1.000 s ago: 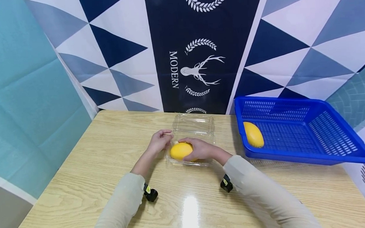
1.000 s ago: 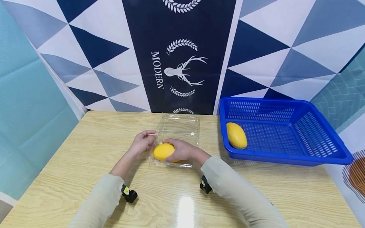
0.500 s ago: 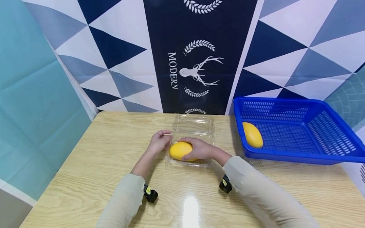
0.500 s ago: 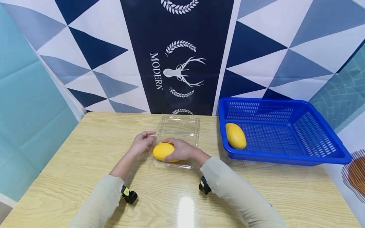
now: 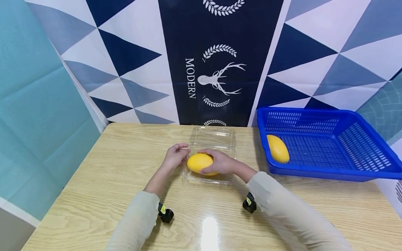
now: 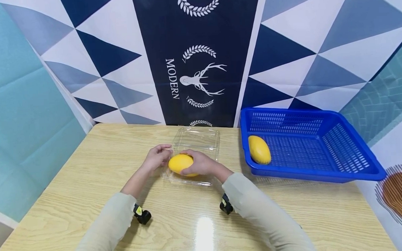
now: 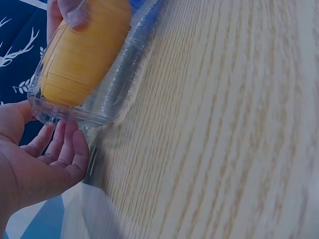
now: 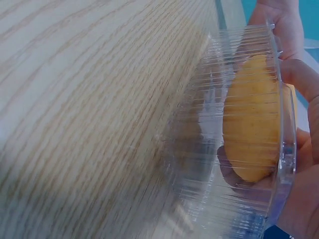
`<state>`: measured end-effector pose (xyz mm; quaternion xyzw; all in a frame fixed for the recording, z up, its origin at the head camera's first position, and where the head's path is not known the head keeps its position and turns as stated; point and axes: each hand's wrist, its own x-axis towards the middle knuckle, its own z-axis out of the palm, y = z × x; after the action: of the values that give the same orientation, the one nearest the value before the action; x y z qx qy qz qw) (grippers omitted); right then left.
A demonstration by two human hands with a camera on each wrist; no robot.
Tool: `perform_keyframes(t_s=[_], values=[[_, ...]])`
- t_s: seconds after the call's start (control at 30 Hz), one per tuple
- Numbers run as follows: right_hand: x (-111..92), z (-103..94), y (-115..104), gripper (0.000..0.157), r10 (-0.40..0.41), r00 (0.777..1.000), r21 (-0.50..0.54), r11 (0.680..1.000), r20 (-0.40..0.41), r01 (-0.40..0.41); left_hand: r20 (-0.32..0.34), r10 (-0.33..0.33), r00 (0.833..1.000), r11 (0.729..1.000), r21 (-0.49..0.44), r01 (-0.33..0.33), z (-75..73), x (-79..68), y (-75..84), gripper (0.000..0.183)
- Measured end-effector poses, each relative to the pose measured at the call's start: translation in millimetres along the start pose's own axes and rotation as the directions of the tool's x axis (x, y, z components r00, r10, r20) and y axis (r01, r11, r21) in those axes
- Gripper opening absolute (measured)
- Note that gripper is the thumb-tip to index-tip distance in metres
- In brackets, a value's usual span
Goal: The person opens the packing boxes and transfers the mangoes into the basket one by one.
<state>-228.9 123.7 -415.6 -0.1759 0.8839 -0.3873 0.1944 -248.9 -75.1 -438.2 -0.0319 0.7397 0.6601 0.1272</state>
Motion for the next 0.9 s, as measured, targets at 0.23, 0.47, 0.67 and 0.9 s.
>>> perform_keyframes(t_s=[0.23, 0.47, 0.67, 0.9], values=[[-4, -2.0, -4, 0.074, -0.035, 0.999, 0.002, 0.999, -0.041, 0.035, -0.001, 0.004, 1.000, 1.000, 0.014, -0.004, -0.3, -1.7, 0.8, 0.037], [-9, -8.3, -7, 0.074, -0.019, 0.997, 0.020, 1.000, -0.079, 0.021, 0.012, 0.007, 1.000, 1.000, -0.017, -0.007, 0.3, -1.4, -0.1, 0.037], [-10, -14.6, -6, 0.075, 0.017, 0.992, 0.017, 1.000, -0.127, -0.015, 0.013, 0.011, 1.000, 1.000, -0.030, -0.010, 0.8, -1.4, -0.4, 0.036], [-14, -19.7, -6, 0.076, 0.036, 0.987, 0.048, 0.998, -0.155, -0.029, 0.004, 0.010, 1.000, 1.000, -0.015, -0.010, 1.5, -2.8, 0.3, 0.036]])
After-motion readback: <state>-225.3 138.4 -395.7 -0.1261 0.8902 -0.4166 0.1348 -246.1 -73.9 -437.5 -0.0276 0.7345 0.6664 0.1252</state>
